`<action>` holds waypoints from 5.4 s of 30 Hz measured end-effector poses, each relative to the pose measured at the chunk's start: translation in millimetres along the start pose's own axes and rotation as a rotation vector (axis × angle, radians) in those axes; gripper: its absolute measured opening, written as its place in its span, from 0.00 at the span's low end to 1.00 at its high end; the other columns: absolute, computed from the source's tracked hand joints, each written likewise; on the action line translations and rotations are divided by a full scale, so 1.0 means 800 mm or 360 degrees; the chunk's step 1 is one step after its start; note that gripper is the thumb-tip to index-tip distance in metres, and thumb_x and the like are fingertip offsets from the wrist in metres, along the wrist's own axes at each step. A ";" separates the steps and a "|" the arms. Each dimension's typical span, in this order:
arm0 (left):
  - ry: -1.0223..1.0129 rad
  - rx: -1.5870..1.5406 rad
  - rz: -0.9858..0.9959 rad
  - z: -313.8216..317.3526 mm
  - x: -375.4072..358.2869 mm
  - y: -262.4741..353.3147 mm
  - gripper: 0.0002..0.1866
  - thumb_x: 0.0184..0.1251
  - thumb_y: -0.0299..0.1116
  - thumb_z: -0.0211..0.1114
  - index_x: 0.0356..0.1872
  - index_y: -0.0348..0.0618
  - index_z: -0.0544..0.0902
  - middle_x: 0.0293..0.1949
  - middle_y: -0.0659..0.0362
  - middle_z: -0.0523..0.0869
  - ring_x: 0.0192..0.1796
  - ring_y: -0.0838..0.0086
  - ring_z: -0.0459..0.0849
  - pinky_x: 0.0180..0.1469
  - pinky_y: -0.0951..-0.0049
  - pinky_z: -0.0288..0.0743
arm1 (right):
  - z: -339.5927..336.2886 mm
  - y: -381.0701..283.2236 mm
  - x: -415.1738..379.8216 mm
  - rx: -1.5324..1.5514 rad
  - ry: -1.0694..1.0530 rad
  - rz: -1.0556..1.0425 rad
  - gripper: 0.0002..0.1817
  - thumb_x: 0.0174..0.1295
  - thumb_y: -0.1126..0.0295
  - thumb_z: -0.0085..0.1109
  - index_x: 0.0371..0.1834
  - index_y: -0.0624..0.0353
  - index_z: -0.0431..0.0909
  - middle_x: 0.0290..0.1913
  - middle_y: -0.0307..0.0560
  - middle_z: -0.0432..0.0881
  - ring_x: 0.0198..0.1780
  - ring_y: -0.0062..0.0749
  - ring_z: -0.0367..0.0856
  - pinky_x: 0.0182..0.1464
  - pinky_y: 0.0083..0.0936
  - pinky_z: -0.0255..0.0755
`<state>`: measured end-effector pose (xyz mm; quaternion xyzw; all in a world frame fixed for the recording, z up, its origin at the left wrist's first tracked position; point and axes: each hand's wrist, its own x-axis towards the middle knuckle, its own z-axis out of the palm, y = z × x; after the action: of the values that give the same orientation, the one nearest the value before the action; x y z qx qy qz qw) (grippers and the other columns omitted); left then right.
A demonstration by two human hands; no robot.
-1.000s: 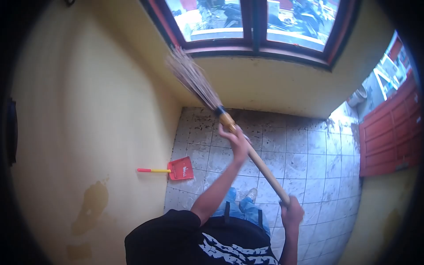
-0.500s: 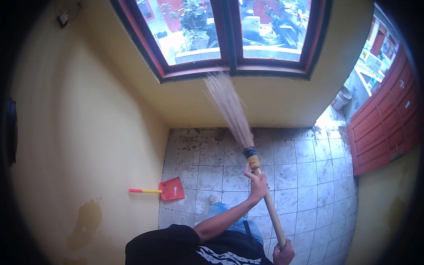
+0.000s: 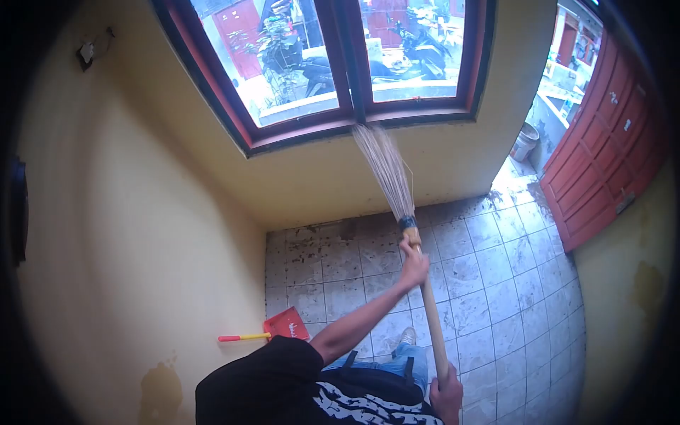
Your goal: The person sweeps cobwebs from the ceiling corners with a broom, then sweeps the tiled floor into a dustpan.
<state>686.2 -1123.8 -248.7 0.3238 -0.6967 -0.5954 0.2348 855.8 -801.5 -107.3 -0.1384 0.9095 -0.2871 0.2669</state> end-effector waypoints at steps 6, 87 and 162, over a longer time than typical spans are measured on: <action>-0.0036 -0.0436 0.0212 -0.145 -0.089 0.044 0.41 0.75 0.29 0.54 0.76 0.48 0.34 0.55 0.41 0.70 0.32 0.64 0.81 0.32 0.64 0.81 | 0.153 -0.018 -0.129 -0.0004 0.0692 -0.0383 0.32 0.61 0.71 0.63 0.73 0.54 0.74 0.38 0.64 0.86 0.33 0.57 0.86 0.37 0.43 0.80; -0.0049 -0.0881 -0.0219 -0.366 0.009 0.086 0.28 0.75 0.31 0.57 0.67 0.49 0.51 0.36 0.52 0.77 0.18 0.74 0.76 0.16 0.70 0.75 | 0.256 -0.300 -0.185 -0.0019 0.0439 -0.0518 0.39 0.65 0.75 0.60 0.81 0.60 0.59 0.40 0.67 0.80 0.40 0.60 0.81 0.45 0.47 0.76; 0.0284 -0.1758 -0.0629 -0.483 -0.095 0.037 0.28 0.77 0.32 0.60 0.69 0.55 0.55 0.38 0.59 0.73 0.24 0.77 0.72 0.22 0.73 0.71 | 0.185 -0.363 -0.210 -0.0174 -0.0349 -0.0248 0.41 0.62 0.72 0.61 0.80 0.57 0.58 0.35 0.71 0.83 0.41 0.70 0.84 0.45 0.49 0.78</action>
<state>1008.2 -1327.2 -145.3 0.3260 -0.1878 -0.8728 0.3109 1106.1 -1031.5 31.6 -0.2535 0.8756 -0.2401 0.3337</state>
